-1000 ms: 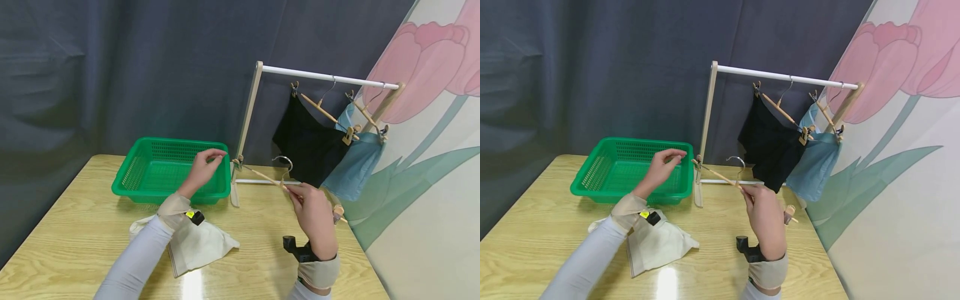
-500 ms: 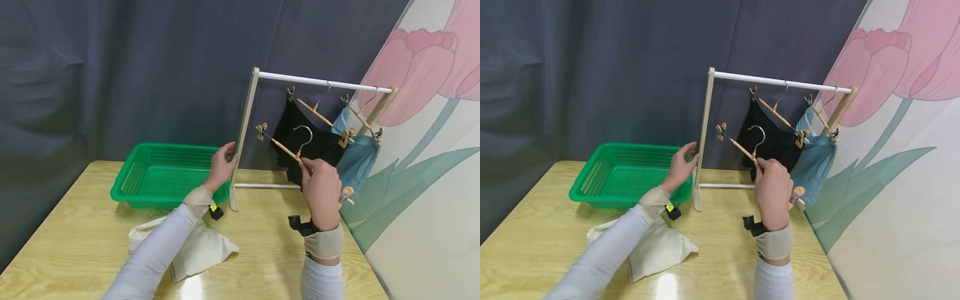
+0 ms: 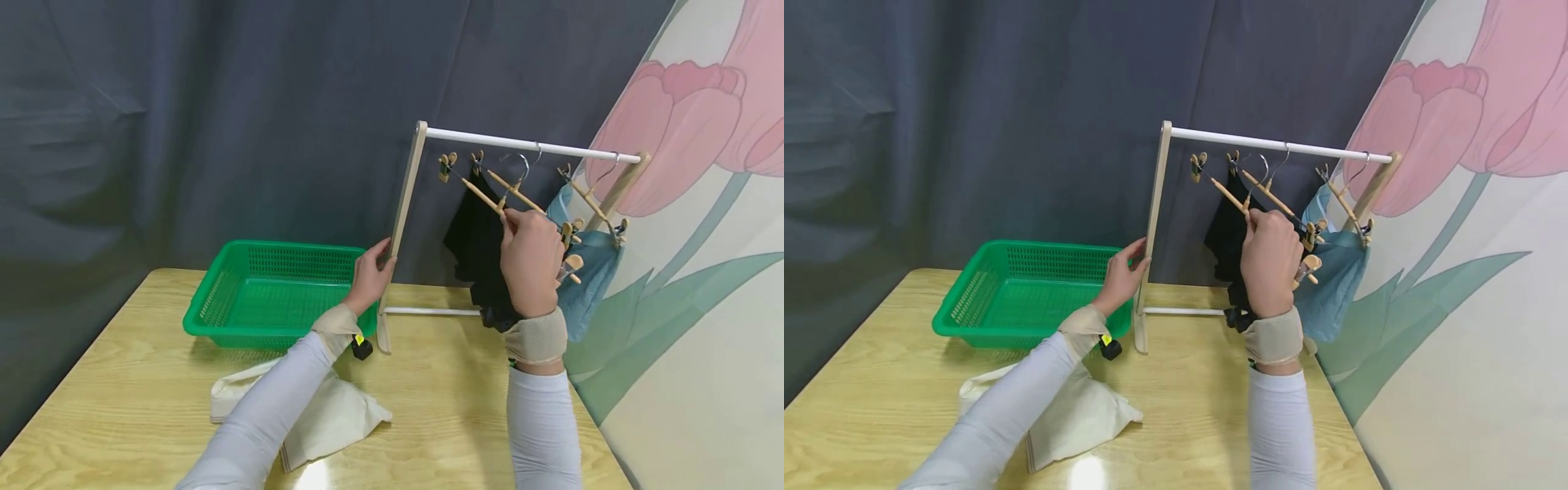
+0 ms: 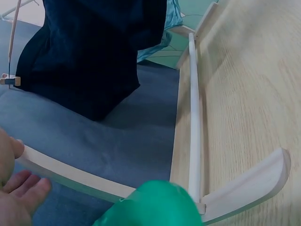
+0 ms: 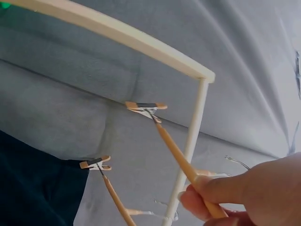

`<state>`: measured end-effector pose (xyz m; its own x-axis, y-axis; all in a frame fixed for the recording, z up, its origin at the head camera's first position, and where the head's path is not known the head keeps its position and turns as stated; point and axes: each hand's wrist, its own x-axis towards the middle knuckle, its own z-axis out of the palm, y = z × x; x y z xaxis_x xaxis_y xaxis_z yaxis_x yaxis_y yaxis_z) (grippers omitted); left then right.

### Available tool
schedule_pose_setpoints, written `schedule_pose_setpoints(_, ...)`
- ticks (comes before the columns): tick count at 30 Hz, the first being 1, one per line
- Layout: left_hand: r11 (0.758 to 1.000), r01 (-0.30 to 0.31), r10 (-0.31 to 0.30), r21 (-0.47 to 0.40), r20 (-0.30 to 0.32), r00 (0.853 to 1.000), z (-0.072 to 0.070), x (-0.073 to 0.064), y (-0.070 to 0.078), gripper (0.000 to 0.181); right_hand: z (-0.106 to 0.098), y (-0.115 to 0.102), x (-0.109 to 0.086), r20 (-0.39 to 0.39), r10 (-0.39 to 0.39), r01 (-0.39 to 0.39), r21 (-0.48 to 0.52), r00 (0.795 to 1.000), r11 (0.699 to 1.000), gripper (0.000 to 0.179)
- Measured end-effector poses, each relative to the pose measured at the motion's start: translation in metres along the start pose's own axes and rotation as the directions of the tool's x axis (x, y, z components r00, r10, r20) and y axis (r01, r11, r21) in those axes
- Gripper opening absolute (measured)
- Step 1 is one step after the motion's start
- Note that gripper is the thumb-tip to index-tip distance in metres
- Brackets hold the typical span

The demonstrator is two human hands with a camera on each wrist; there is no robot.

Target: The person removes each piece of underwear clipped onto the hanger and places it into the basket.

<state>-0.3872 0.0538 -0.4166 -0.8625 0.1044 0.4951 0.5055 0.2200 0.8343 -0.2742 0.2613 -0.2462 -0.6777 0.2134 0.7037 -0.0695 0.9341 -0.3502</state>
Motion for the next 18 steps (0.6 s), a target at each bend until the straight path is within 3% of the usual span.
schedule_pose_setpoints(5,0.999,-0.024,0.024,0.027,-0.021,0.999,0.001,0.002,-0.005,0.046,0.012,-0.001,0.021,0.015,-0.033,0.033,-0.015,0.999,0.999,0.024)
schedule_pose_setpoints(18,0.995,-0.054,0.048,0.087,0.076,0.996,0.011,0.0,-0.006,0.045,0.026,0.013,0.046,-0.01,-0.021,0.02,-0.083,1.0,0.996,0.026)
